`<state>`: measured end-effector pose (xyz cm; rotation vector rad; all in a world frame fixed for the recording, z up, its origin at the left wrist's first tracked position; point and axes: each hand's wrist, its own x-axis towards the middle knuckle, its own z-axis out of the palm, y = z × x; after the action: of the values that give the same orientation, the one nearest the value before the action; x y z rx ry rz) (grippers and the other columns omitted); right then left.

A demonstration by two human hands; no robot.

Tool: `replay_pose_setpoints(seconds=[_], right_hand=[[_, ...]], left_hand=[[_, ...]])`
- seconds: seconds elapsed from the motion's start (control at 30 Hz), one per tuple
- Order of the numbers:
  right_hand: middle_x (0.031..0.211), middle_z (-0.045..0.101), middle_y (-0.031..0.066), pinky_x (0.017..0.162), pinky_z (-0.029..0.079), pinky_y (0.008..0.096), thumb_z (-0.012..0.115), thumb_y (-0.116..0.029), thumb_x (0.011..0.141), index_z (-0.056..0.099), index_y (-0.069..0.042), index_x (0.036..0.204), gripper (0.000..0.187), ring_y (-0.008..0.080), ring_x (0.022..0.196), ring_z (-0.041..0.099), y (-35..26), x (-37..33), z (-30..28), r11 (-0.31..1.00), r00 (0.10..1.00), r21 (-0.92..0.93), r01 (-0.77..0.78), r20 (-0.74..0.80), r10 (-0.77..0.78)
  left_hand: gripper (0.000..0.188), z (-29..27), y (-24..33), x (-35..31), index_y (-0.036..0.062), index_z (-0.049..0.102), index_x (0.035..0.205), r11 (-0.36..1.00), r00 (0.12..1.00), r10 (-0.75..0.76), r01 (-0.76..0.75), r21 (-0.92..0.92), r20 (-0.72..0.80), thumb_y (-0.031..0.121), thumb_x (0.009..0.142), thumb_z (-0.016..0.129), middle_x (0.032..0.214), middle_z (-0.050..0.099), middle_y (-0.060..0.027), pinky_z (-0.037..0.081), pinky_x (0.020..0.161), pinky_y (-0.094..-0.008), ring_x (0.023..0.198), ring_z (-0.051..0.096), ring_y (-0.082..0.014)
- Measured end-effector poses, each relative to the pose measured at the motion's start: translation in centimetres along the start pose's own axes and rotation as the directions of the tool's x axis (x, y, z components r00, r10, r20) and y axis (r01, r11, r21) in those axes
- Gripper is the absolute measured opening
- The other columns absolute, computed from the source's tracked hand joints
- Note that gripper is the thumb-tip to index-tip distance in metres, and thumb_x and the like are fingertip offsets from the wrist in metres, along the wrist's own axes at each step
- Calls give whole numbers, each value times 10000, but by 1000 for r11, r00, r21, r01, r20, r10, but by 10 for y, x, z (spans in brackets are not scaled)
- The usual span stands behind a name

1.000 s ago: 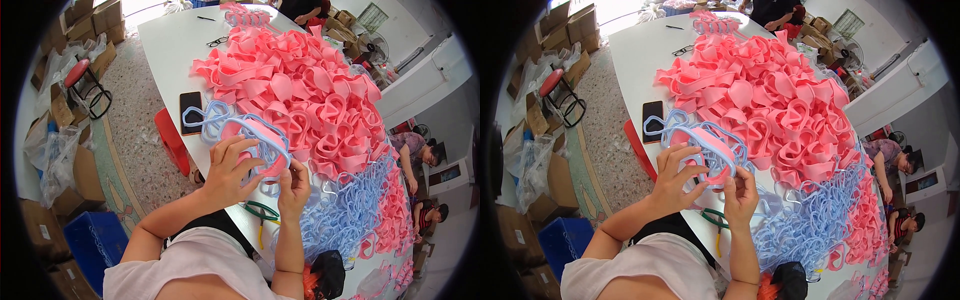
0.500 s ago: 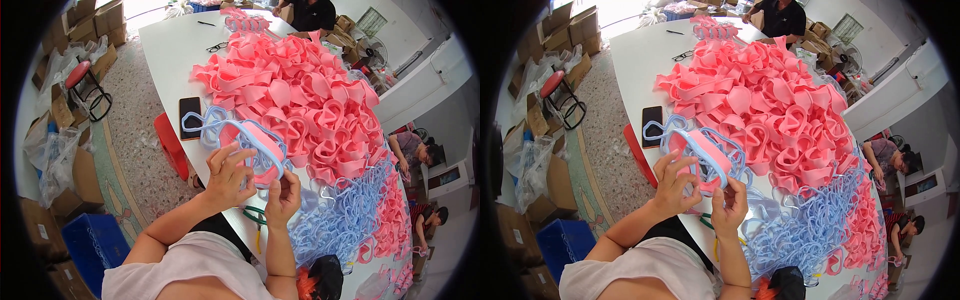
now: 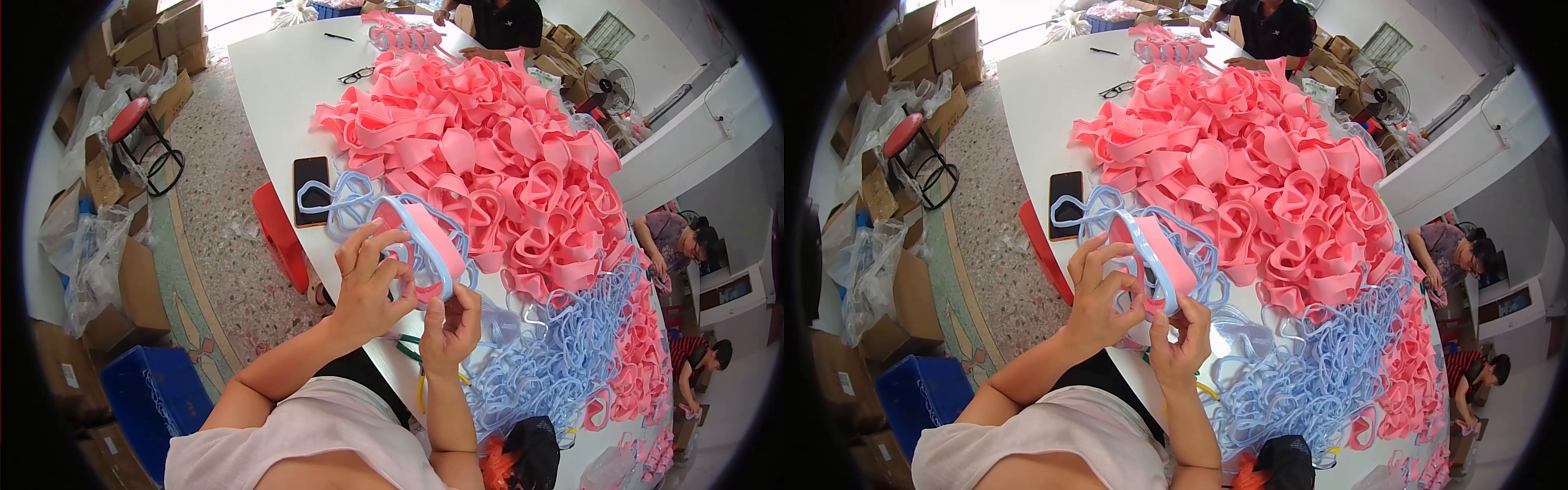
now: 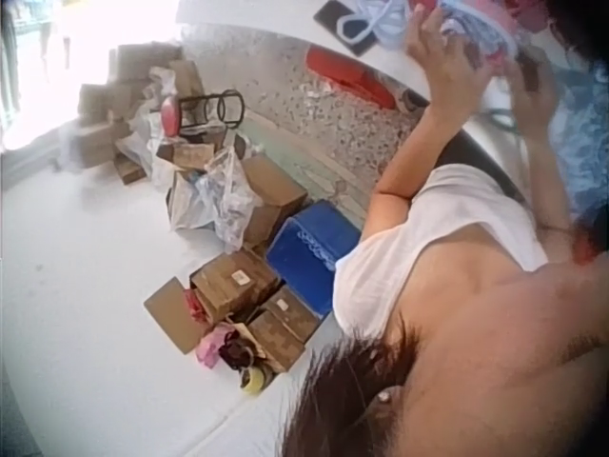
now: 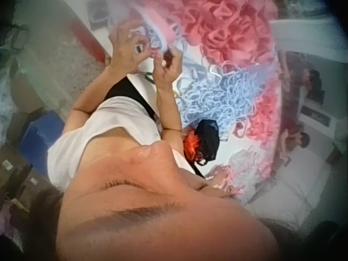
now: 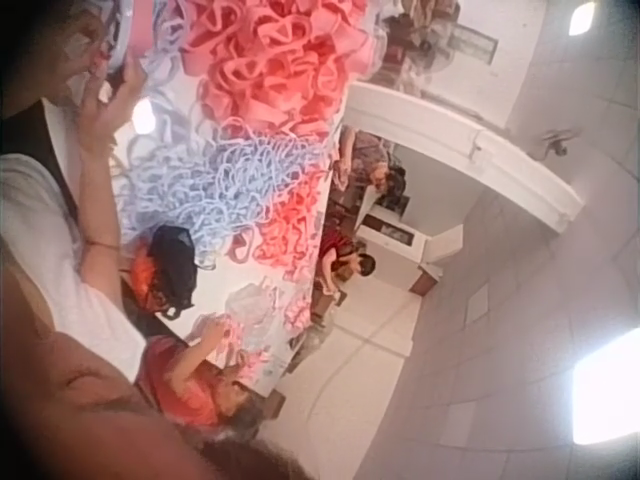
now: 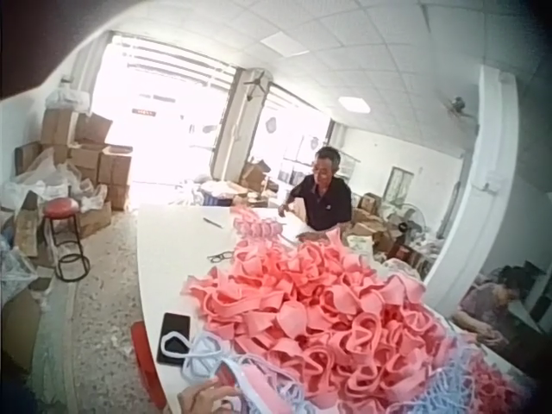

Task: Assembling pink swimming masks by attaching light blue straps and trimming excess material with cutters.

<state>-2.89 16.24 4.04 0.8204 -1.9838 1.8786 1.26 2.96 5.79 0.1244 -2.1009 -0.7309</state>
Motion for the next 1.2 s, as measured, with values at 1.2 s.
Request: replay_pose_setpoints(seconds=[1.2], right_hand=[[1044,604,54,667,551,246,640,-142,938,531,-15,1206,316,90,833,592,0,33,-58,885,939,317,-341,67,338]], left_hand=[[349,0,-48,44,-9,607,1163,578,927,-131,359,-733,351,-30,828,701,1073,554,-44,493,815,-264,985,538,-118]])
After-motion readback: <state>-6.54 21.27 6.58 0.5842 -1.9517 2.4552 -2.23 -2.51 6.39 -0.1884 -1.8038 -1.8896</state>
